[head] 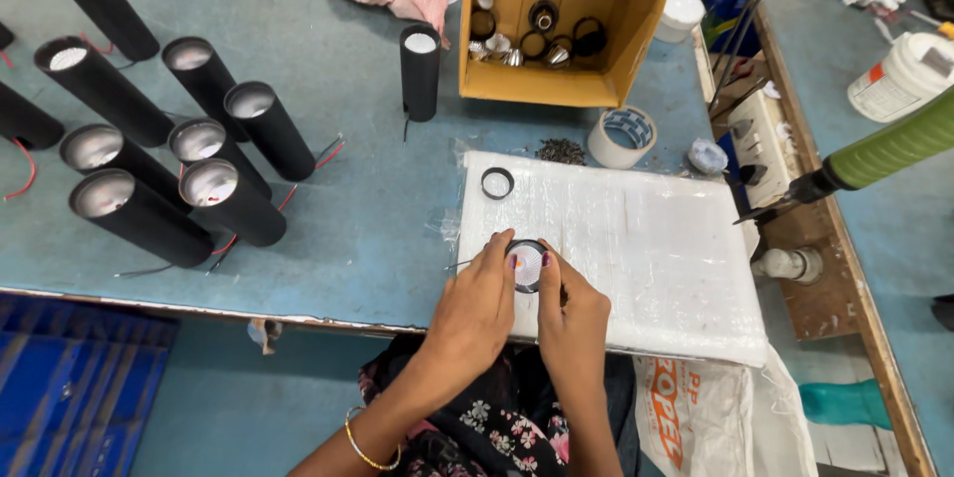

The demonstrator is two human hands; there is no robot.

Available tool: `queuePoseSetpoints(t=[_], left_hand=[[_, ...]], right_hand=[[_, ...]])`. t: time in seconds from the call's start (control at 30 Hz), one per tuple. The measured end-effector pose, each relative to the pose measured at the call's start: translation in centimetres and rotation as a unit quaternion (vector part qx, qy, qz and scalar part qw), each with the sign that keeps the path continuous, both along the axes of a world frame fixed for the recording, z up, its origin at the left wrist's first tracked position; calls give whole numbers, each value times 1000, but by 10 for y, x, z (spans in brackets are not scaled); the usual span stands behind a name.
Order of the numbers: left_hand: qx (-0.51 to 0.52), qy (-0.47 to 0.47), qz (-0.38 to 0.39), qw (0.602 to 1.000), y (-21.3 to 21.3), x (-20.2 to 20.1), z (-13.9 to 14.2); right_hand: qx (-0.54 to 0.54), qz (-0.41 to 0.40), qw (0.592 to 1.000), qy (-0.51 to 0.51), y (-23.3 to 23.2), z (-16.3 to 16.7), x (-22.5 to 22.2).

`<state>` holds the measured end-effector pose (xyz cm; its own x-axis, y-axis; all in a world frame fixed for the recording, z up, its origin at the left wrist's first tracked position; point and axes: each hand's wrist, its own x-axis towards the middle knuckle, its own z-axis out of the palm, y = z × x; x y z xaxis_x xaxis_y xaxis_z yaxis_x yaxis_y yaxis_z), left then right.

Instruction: The person assembles LED light fixtures by inserting LED modules into black cylindrical housings and securing them with metal rings. They repeatedly pick up a housing, insert the LED, and tighten the ring, then place the completed unit on the table.

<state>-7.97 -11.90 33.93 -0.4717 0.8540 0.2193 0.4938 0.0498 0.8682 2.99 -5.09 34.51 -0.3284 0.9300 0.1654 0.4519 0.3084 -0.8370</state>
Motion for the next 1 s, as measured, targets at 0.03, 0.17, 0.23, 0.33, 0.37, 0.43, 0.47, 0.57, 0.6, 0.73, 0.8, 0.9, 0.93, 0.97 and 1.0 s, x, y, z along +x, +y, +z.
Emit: queuePoseSetpoints(t=[0.03,0.17,0.23,0.33,0.37,0.43,0.47,0.57,0.6,0.73,0.8,0.9,0.93,0.97,1.0], left_hand=[[-22,7,4,1000,1,-1,3],[-51,30,2,998,5,-7,13],[-42,25,-5,999,6,-9,15],[-25,11,-13,1000,4,-9,13],[-14,16,-10,1000,4,-8,11],[-5,21,-3,1000,4,-7,9],[-6,23,2,1000,4,-7,8],[-27,10,4,1000,5,-12,11],[-36,1,2,999,6,-14,13],[-44,-10,-3,999,7,-15,20],[-44,-12,4,999,8,-12,22],[-34,6,12,999,8,-11,22],[-37,-6,8,999,6,-11,21],[-39,-17,3,999,4,-14,19],[-38,-28,-1,999,2,-16,18]], right_hand=[[6,16,1000,3,1,0,2],[-34,68,997,24,12,0,12],[-39,86,995,30,17,-1,15],[-43,59,997,22,18,-5,13],[-50,56,997,15,18,-5,12],[-67,53,996,1,20,-6,10],[-65,65,996,4,22,-6,9],[-60,100,993,24,26,-5,12],[-57,111,992,35,27,-6,13],[-84,119,987,66,24,-11,17],[-93,114,984,98,20,-15,17],[-61,114,986,107,15,-14,15],[-42,116,987,103,13,-12,15],[-62,98,991,70,10,-9,14],[-79,81,993,36,9,-5,12]])
